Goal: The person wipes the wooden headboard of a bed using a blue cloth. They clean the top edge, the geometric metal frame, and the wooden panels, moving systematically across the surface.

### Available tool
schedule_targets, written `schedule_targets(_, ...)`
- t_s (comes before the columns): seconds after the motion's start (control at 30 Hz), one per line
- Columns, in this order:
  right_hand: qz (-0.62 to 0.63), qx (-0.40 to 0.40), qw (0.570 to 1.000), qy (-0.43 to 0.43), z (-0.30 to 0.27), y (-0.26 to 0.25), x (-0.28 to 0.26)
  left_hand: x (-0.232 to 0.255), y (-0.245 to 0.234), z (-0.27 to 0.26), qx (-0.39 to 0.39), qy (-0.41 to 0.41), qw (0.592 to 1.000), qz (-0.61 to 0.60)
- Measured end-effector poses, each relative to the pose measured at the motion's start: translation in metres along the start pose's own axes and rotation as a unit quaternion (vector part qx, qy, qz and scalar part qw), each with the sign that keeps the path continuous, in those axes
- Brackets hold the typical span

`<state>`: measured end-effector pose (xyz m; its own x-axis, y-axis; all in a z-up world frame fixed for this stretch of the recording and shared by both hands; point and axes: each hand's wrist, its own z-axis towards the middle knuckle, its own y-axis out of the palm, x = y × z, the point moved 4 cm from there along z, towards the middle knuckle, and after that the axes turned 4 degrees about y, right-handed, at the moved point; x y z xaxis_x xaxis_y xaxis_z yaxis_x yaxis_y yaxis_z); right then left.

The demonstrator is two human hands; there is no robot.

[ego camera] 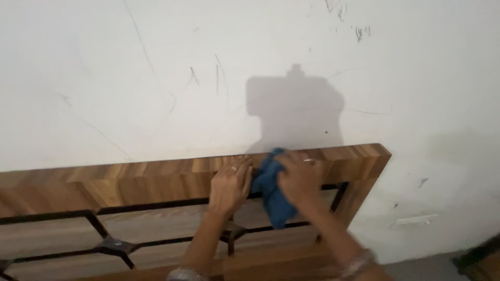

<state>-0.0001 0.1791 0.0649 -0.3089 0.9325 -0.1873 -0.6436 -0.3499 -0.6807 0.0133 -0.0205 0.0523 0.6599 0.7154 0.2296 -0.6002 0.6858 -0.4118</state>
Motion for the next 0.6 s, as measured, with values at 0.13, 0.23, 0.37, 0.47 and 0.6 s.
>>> schedule_targets(0.13, -0.013, 0.027, 0.995, 0.093, 0.005, -0.020, 0.031, -0.031, -0.053, -0.020, 0.063, -0.008, 0.997, 0.038)
schedule_targets(0.23, -0.045, 0.051, 0.994, 0.082, 0.002, 0.002, -0.006, -0.028, -0.043, -0.018, 0.057, -0.034, 0.997, 0.032)
schedule_targets(0.37, -0.031, 0.051, 0.998, -0.002, -0.004, 0.026, -0.067, -0.026, -0.046, -0.020, 0.031, -0.033, 0.999, 0.030)
schedule_targets(0.47, -0.011, 0.012, 1.000, 0.001, 0.007, 0.016, -0.052, -0.047, -0.060, -0.013, -0.046, -0.033, 0.998, 0.033)
schedule_targets(0.6, -0.003, -0.005, 0.992, 0.126, 0.006, -0.001, -0.017, -0.068, -0.070, -0.019, -0.089, -0.058, 0.994, 0.015)
